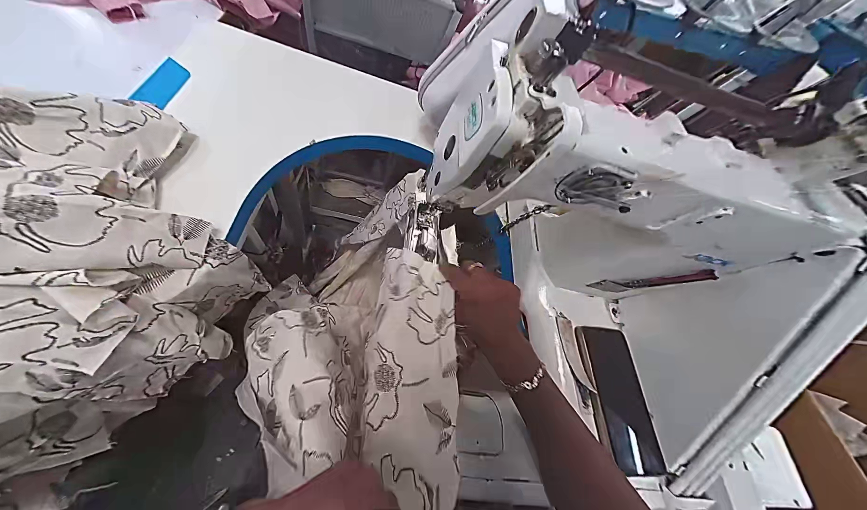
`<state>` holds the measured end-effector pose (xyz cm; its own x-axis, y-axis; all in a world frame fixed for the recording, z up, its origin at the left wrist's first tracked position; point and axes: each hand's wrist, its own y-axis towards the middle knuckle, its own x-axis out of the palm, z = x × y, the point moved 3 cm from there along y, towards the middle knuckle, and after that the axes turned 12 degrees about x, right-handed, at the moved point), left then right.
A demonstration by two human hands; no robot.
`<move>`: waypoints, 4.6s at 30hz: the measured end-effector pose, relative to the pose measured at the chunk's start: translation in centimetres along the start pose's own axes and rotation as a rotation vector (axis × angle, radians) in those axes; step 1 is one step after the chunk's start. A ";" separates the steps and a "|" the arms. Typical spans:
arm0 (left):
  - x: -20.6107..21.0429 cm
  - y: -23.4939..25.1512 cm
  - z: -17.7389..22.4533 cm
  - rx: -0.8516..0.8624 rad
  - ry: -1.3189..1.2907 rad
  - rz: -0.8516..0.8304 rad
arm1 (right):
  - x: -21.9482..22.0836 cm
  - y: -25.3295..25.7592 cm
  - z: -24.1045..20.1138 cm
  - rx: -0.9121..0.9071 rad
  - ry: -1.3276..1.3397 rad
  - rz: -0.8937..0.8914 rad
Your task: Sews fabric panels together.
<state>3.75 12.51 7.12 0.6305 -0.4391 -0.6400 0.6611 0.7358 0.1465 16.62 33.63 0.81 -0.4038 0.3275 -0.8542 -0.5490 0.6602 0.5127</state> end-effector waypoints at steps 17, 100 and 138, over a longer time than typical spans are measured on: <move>-1.6 8.5 -15.7 -0.425 0.171 0.722 | -1.4 1.2 1.7 0.146 0.389 -0.170; 3.2 4.1 -11.7 -0.109 0.196 0.894 | -10.2 -4.4 -10.1 0.076 -0.060 -0.985; 1.2 6.0 -13.3 -0.104 0.250 1.024 | -5.2 -1.3 -9.5 0.082 -0.340 -0.218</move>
<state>3.09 23.27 -2.80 0.7577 0.5257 -0.3868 -0.1839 0.7406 0.6463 12.47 24.64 5.42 -0.0125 0.3694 -0.9292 -0.5289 0.7862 0.3197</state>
